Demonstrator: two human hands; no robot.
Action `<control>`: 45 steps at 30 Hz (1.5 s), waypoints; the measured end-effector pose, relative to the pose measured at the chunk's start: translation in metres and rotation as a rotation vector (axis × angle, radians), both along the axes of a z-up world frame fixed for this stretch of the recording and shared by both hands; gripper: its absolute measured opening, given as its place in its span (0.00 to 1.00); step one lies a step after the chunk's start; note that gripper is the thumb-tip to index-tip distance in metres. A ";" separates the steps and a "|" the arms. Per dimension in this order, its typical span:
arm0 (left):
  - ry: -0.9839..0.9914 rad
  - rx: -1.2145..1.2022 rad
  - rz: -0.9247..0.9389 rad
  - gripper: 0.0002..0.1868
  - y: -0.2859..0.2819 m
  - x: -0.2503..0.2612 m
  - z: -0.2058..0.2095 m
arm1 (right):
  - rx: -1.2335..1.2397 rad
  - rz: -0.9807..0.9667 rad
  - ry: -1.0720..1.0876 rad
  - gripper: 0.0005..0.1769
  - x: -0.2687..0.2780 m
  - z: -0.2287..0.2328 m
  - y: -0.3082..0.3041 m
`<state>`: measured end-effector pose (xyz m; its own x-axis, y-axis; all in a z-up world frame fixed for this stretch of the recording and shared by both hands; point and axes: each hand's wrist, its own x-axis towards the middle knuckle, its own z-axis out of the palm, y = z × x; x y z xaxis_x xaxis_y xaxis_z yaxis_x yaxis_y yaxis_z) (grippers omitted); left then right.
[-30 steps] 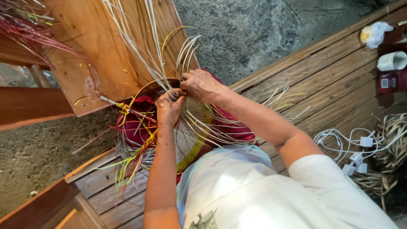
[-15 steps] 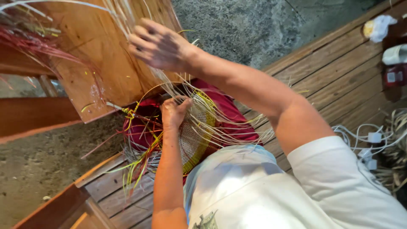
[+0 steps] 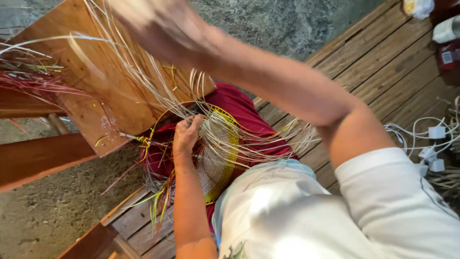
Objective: Weave thin strips into a circular frame to construct a basket
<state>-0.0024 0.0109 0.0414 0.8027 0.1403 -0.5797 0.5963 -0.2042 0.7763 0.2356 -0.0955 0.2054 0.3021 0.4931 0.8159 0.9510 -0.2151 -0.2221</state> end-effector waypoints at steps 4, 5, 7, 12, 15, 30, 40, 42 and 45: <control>-0.039 -0.033 -0.013 0.21 0.004 -0.005 -0.015 | -0.458 -0.253 0.121 0.33 -0.078 -0.244 -0.113; -0.051 -0.015 -0.046 0.17 0.005 -0.006 -0.022 | -0.465 -0.109 0.320 0.38 -0.105 -0.271 -0.143; -0.049 -0.018 -0.056 0.16 0.001 -0.001 0.000 | -0.591 -0.108 0.565 0.35 -0.133 -0.221 -0.154; -0.027 0.008 -0.094 0.16 -0.002 0.000 0.009 | -0.714 -0.138 0.867 0.43 -0.158 -0.176 -0.152; -0.034 -0.002 -0.054 0.16 -0.001 -0.002 -0.008 | -0.742 -0.160 0.789 0.52 -0.158 -0.156 -0.144; -0.098 0.000 0.037 0.08 -0.002 -0.003 -0.005 | -0.468 0.123 0.249 0.17 -0.154 -0.137 -0.087; -0.096 -0.001 -0.011 0.12 0.007 -0.007 -0.040 | -0.326 0.259 1.233 0.10 -0.115 -0.093 -0.061; -0.093 0.008 -0.041 0.13 0.004 -0.006 -0.027 | -0.163 0.293 2.049 0.10 -0.064 -0.123 -0.068; -0.126 -0.054 -0.026 0.17 0.007 -0.003 -0.043 | 0.130 1.044 2.000 0.06 0.049 -0.141 0.000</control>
<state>-0.0056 0.0174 -0.0013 0.8726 0.0899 -0.4802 0.4885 -0.1744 0.8550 0.2850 -0.0952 0.0645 0.2678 0.9605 -0.0759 -0.7023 0.1407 -0.6979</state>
